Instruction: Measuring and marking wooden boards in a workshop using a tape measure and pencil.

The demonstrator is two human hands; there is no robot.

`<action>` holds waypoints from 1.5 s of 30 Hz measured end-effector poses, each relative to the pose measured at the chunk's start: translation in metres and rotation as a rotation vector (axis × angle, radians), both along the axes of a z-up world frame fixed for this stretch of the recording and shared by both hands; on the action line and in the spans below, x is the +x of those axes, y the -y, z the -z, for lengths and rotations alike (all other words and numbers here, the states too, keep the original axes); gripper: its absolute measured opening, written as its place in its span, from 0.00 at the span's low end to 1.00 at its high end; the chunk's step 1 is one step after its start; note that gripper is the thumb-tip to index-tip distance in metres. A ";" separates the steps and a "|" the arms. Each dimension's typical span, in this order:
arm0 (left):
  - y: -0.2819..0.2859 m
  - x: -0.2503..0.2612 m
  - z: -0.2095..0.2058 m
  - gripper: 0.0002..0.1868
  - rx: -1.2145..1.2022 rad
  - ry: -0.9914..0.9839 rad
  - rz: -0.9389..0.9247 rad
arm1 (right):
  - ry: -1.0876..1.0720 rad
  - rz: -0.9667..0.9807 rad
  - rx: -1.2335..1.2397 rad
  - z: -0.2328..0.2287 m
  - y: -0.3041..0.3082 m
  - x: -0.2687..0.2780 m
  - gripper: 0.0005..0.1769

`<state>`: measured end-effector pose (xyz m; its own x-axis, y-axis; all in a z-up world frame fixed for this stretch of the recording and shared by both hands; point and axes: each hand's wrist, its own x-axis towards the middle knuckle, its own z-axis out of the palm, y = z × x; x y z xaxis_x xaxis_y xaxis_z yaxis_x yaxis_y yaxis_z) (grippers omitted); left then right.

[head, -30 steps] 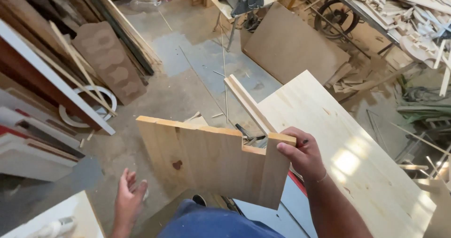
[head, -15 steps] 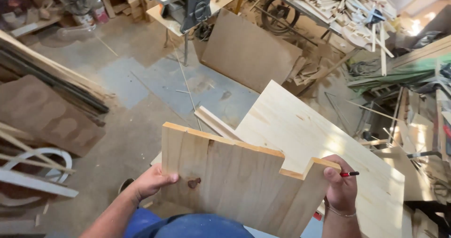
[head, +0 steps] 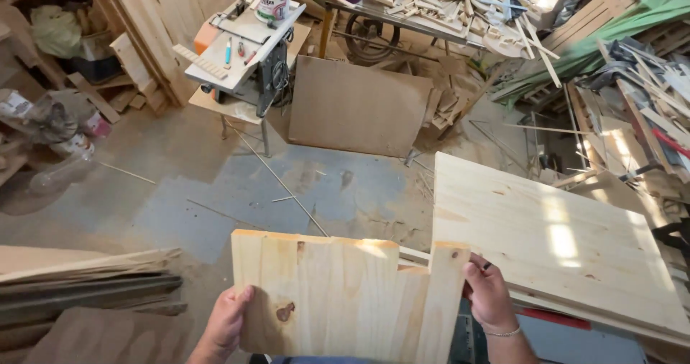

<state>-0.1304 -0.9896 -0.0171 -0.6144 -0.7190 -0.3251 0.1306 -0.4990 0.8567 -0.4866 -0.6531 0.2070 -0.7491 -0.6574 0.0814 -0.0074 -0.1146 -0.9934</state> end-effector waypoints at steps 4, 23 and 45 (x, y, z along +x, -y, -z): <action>0.077 0.019 0.011 0.23 0.013 0.011 -0.075 | -0.199 -0.083 0.505 -0.012 0.061 0.014 0.17; 0.446 -0.078 -0.002 0.34 -0.263 0.899 0.032 | 0.277 -0.120 0.464 0.121 0.429 -0.092 0.18; 0.925 0.012 0.124 0.46 -1.142 0.438 -0.004 | -0.819 -0.365 1.137 0.092 0.981 -0.174 0.27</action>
<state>-0.1180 -1.9149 -0.1407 -0.6084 -0.7283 0.3154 -0.2787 0.5682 0.7743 -0.6603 -1.6340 0.1151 -0.5291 -0.7975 -0.2898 -0.7509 0.5992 -0.2777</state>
